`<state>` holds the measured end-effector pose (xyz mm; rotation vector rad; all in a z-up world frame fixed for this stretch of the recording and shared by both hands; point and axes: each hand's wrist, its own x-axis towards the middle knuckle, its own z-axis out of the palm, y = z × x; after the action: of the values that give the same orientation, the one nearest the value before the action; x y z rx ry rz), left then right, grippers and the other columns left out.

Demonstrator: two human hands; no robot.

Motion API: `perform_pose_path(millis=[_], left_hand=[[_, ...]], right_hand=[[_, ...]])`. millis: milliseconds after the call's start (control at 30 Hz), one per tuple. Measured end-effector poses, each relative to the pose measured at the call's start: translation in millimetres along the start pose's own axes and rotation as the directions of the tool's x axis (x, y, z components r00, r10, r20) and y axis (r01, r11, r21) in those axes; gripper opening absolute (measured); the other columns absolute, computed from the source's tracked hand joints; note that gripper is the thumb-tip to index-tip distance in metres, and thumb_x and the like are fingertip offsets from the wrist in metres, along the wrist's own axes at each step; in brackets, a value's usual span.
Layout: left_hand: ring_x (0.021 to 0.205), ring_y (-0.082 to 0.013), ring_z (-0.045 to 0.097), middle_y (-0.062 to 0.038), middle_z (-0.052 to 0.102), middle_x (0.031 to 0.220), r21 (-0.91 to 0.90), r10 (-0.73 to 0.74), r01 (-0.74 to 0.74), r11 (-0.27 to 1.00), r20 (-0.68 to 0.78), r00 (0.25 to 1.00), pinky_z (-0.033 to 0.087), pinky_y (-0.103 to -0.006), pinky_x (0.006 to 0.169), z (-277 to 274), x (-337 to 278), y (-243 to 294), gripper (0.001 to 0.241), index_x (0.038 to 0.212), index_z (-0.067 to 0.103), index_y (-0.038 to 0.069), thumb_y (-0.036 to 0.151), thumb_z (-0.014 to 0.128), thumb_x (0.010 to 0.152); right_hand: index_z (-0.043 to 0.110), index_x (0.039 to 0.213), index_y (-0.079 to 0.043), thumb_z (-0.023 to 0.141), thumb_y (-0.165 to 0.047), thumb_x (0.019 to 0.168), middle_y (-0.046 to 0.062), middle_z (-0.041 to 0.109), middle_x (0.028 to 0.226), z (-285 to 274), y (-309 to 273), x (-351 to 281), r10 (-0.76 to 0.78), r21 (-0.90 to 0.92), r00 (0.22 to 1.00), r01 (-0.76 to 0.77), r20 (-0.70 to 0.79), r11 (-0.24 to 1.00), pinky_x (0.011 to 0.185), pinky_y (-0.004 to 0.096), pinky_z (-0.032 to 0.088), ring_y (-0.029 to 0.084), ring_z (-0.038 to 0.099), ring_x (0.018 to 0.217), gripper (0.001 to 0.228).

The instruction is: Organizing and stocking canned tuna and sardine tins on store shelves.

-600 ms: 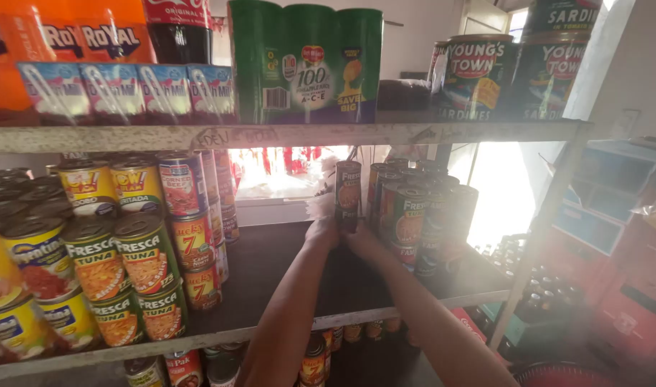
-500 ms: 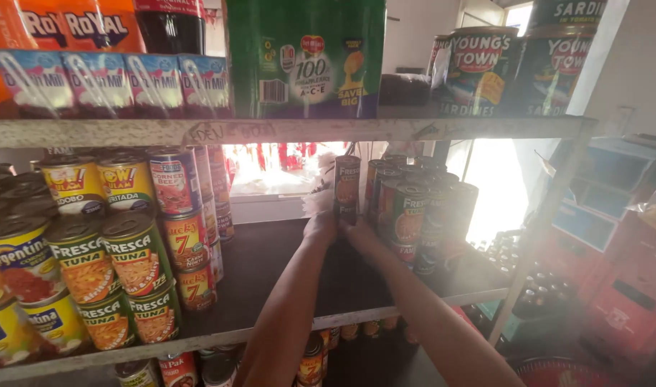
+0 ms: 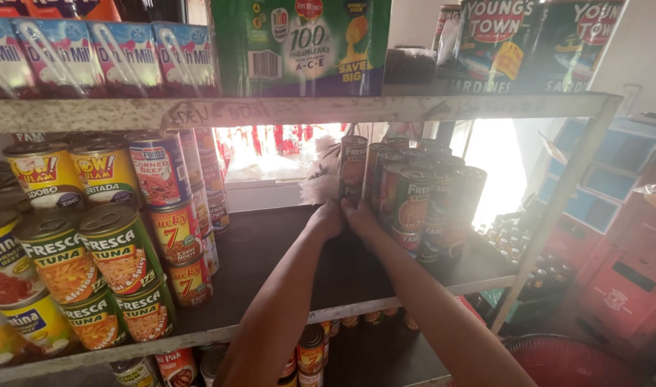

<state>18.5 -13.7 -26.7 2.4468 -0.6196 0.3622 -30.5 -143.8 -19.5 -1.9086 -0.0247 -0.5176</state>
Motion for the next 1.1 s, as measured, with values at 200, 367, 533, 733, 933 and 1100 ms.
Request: perform_pose_path(millis=[200, 367, 533, 733, 933, 1100], left_hand=[[0.117, -0.0408, 0.065, -0.027, 0.069, 0.117, -0.101, -0.005, 0.011, 0.995, 0.058, 0.998, 0.052, -0.0499, 0.095, -27, -19, 23, 0.034, 0.120, 0.063, -0.001, 0.019, 0.060, 0.093], [0.115, -0.0393, 0.065, -0.025, 0.070, 0.116, -0.054, 0.027, -0.023, 0.998, 0.057, 0.998, 0.052, -0.0492, 0.094, -30, -21, 25, 0.037, 0.124, 0.062, 0.003, 0.015, 0.060, 0.089], [0.115, -0.0346, 0.068, -0.021, 0.072, 0.118, 0.156, 0.005, -0.027, 0.987, 0.139, 0.990, 0.054, -0.0462, 0.097, -52, -31, 38, 0.027, 0.113, 0.073, 0.004, 0.017, 0.061, 0.092], [0.109, -0.0349, 0.068, -0.017, 0.071, 0.115, 0.168, 0.069, -0.087, 0.982, 0.107, 0.992, 0.055, -0.0450, 0.092, -70, -53, 38, 0.028, 0.115, 0.072, 0.012, 0.014, 0.061, 0.089], [0.110, -0.0400, 0.068, -0.023, 0.073, 0.112, -0.062, 0.038, -0.047, 0.997, -0.142, 0.989, 0.053, -0.0497, 0.093, -127, -161, 125, 0.028, 0.122, 0.066, 0.005, 0.012, 0.059, 0.095], [0.117, -0.0432, 0.066, -0.028, 0.067, 0.127, -0.376, 0.241, -0.450, 0.810, -0.486, 0.840, 0.055, -0.0442, 0.094, -102, -282, 178, 0.048, 0.140, 0.053, -0.002, 0.002, 0.060, 0.092]], right_hand=[[0.062, 0.126, 0.004, 0.055, -0.042, 0.101, 0.019, 0.070, 0.122, -8, -11, -9, -0.011, 0.046, 0.998, 0.008, 0.058, 0.999, 0.098, 0.038, 0.048, 0.024, 0.064, 0.114, 0.052], [0.060, 0.130, 0.003, 0.053, -0.042, 0.100, 0.018, 0.069, 0.125, -10, -16, -14, -0.038, 0.060, 0.996, 0.033, 0.084, 0.998, 0.101, 0.038, 0.046, 0.025, 0.063, 0.118, 0.054], [0.056, 0.133, 0.006, 0.050, -0.045, 0.105, 0.025, 0.066, 0.129, -1, -19, -18, 0.004, -0.033, 1.000, -0.003, 0.022, 0.999, 0.106, 0.040, 0.045, 0.033, 0.062, 0.126, 0.059], [0.038, 0.147, 0.012, 0.050, -0.039, 0.105, 0.036, 0.056, 0.132, -16, -51, -58, -0.451, -0.181, 0.887, 0.463, 0.103, 0.868, 0.102, 0.047, 0.045, 0.045, 0.056, 0.126, 0.067], [0.060, 0.139, -0.004, 0.056, -0.019, 0.103, 0.020, 0.071, 0.130, -52, -128, -169, -0.443, -0.074, 0.896, 0.439, -0.042, 0.895, 0.102, 0.037, 0.054, 0.030, 0.071, 0.122, 0.040], [0.053, 0.147, 0.001, 0.055, -0.004, 0.103, 0.021, 0.053, 0.157, -109, -141, -291, -0.656, -0.039, 0.754, 0.657, 0.040, 0.753, 0.121, 0.039, 0.036, 0.032, 0.049, 0.148, 0.045]])
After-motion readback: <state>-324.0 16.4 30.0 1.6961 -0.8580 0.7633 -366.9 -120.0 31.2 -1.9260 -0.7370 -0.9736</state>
